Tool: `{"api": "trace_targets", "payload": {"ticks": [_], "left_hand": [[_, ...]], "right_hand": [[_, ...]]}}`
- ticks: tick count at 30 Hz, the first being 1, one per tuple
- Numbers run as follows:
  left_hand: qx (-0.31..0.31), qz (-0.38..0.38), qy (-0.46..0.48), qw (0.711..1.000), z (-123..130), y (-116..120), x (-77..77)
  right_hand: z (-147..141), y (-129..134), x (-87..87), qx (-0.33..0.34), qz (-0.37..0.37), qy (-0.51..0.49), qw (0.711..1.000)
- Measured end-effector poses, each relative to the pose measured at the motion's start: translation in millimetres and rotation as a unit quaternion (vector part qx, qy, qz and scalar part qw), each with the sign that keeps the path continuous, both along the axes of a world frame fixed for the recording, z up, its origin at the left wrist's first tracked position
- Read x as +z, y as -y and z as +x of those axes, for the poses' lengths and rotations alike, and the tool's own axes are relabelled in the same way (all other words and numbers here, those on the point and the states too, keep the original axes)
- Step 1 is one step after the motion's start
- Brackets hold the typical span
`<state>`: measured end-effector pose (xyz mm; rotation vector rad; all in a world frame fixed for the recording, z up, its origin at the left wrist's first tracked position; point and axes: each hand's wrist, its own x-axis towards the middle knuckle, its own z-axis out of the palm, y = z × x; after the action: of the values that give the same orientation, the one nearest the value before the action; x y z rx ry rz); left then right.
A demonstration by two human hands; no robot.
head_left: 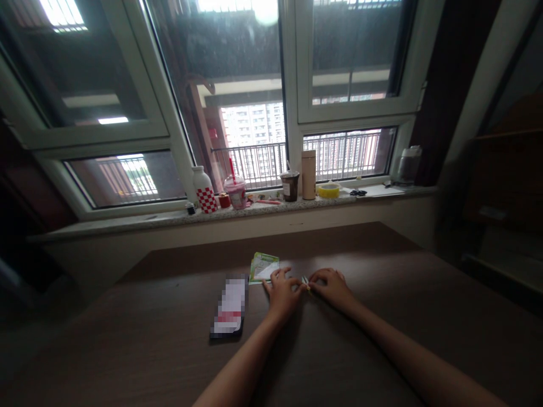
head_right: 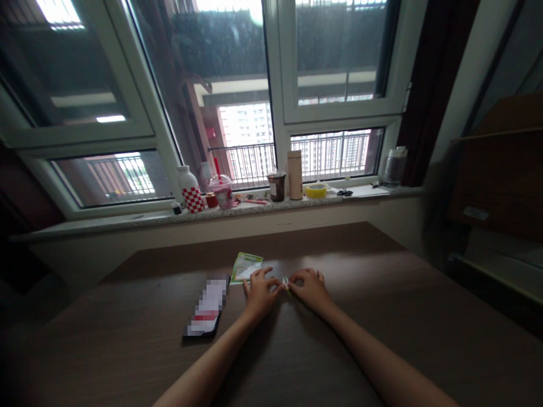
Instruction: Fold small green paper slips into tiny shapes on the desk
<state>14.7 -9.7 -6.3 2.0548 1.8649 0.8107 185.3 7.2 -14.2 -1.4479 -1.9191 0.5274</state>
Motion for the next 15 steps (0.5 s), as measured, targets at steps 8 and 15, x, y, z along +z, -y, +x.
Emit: {"api": "trace_targets", "payload": {"ticks": [8, 15], "left_hand": [[0.007, 0.014, -0.004, 1.0, 1.5, 2.3, -1.5], [0.016, 0.008, 0.0, 1.0, 0.5, -0.3, -5.7]], "right_hand": [[1.3, -7.3, -11.7, -0.028, 0.013, 0.011, 0.999], [2.7, -10.6, -18.0, -0.024, 0.018, 0.011, 0.999]]}}
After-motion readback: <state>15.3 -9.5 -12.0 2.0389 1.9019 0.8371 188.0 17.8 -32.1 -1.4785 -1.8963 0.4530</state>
